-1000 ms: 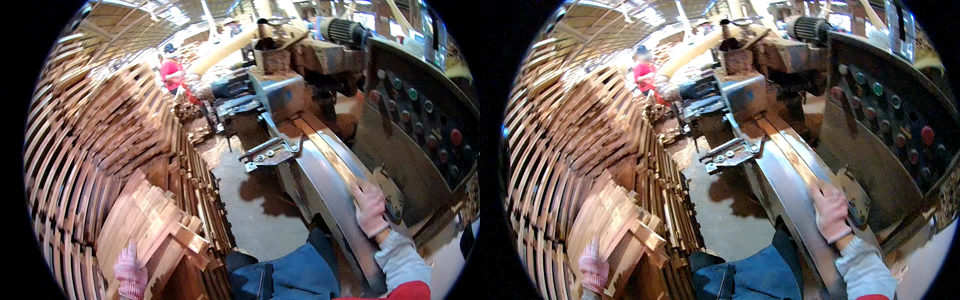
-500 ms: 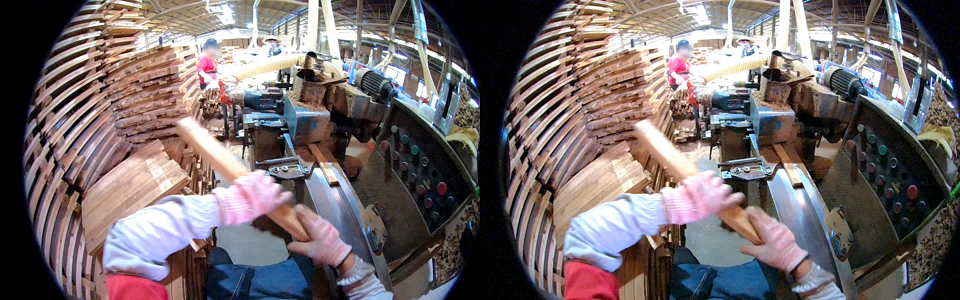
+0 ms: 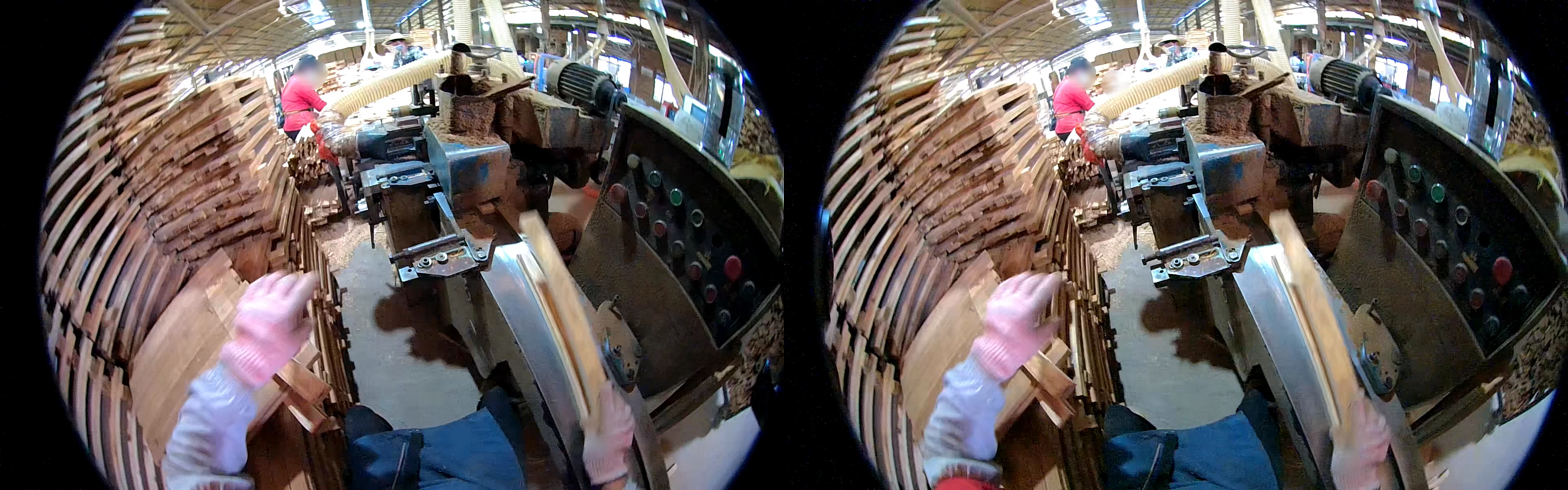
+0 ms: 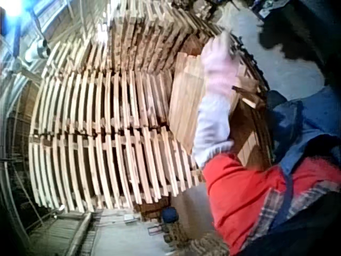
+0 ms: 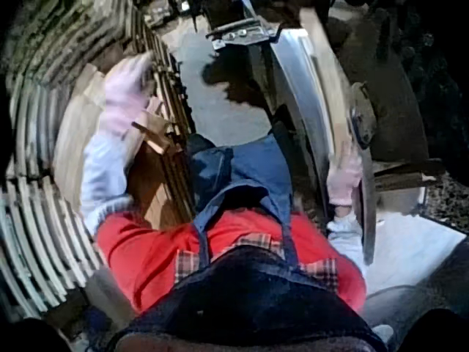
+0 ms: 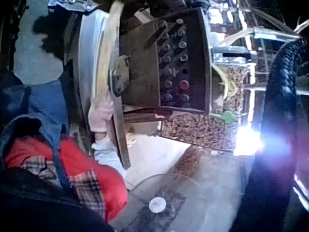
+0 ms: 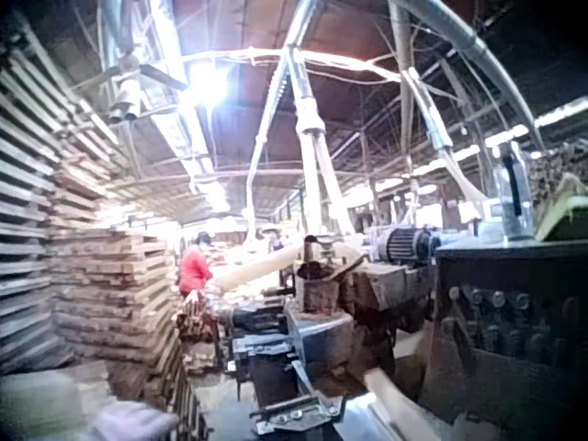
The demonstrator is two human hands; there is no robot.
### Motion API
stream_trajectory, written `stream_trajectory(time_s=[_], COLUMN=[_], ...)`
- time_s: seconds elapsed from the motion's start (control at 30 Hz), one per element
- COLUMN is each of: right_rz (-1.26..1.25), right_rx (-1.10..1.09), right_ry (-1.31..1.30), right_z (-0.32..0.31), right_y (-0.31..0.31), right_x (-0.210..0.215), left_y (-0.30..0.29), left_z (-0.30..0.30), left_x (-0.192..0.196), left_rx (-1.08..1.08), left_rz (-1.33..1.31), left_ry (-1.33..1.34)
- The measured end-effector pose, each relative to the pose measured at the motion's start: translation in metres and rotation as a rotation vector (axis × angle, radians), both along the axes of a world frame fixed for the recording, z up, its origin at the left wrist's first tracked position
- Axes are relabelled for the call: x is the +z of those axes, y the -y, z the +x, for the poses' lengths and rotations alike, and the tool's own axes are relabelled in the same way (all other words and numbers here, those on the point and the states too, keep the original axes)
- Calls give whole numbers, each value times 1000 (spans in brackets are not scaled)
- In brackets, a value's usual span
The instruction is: The person picks up curved wooden boards from a large stack on the left and feeds them one by one through a woodworking machine, using their hands to guide the wood into the intake.
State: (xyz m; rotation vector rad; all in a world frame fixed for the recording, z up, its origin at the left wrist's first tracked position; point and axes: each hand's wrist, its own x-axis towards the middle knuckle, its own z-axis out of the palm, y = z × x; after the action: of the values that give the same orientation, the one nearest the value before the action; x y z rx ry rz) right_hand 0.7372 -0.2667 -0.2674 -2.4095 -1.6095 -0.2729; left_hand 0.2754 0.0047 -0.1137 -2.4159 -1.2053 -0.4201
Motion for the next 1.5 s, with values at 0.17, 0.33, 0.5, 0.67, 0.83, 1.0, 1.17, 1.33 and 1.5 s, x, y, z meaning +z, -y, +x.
stream_trajectory(time_s=[0.17,0.33,0.5,0.67,0.83,1.0,1.17,1.33,1.5], right_rz=[328,367,346,201,234,269,288,307,257], right_rx=[106,145,164,290,430,604,475,486,850], right_ry=[-143,-201,-252,-60,-31,66,132,9,-366], right_z=[17,18,10,6,18,50,51,37,-79], right_y=[-158,-296,-255,-82,1,-94,-227,-305,-266], right_x=[3,13,-19,-2,-1,-16,-30,-28,53], left_y=[81,109,108,116,108,104,75,10,-65], left_z=[-141,-219,-246,-254,-208,-201,-149,-96,25], left_x=[-19,-57,-83,-100,-79,-59,-17,0,-20], left_rx=[566,750,858,904,1010,836,544,109,-207], left_rz=[-57,-207,-182,-68,-115,-140,13,-12,-255], left_ry=[-55,-242,-211,-166,-184,-164,-297,-273,-393])
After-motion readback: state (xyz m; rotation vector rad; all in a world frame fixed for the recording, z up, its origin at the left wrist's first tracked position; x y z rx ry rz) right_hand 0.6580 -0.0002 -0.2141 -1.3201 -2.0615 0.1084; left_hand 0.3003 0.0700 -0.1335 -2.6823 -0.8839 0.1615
